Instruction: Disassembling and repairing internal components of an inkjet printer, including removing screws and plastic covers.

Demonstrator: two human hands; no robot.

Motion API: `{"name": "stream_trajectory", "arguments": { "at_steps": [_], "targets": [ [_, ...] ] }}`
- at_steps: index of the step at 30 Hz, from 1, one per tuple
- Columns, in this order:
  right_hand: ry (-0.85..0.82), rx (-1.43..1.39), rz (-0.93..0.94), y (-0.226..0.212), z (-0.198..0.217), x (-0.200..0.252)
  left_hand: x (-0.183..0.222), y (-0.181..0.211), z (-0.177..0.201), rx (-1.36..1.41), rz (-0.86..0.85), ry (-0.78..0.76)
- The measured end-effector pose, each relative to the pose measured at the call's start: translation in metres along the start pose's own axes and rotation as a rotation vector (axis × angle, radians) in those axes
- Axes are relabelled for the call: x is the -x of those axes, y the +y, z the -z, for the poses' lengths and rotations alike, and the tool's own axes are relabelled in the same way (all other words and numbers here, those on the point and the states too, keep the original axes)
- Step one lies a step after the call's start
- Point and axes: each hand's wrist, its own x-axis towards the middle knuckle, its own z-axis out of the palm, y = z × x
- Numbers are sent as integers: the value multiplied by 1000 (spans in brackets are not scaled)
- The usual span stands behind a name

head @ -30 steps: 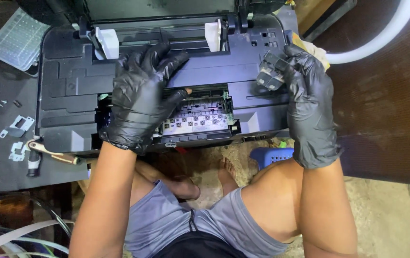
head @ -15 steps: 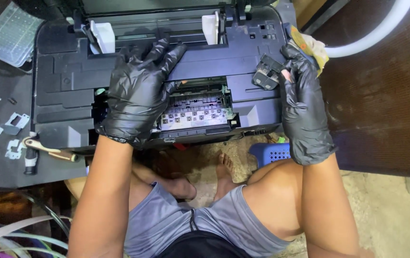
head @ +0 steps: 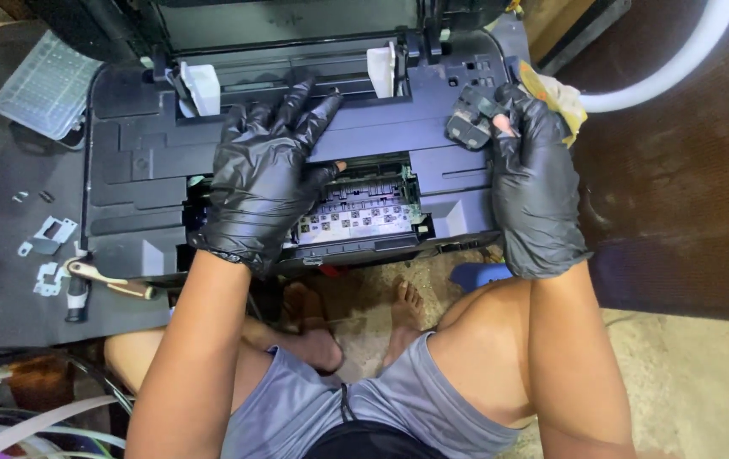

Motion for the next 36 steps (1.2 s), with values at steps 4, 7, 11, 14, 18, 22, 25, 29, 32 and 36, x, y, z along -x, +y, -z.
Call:
{"name": "stream_trajectory", "arguments": {
  "at_steps": [4,7,11,14,18,22,25,29,32,36],
  "targets": [
    [27,52,-50,-9,1,-5,1,-2,-3,-33,-1,12],
    [32,63,-77,-13,1,-8,3,0,1,-44,-14,36],
    [48,32,-87,-14,-2,-13,1,-1,3,-23,-2,24],
    [62,39,-54,-8,-7,-13,2,-1,2,-20,8,29],
    [90,-293,-73,2,-10,-17,2,-5,-6,-6,15,28],
    [97,-637,-40,26,-7,-27,3,-4,-1,-15,2,34],
    [70,-429,100,32,-7,-36,4,-6,-4,-16,1,39],
    [-56,-188,142,54,-13,-45,2,-6,-3,-36,-25,70],
    [-63,80,214,52,-11,-52,3,-4,-4,-56,-9,55],
    [-240,-73,99,25,-10,-54,0,-1,3,-54,-20,46]
  ]
}}
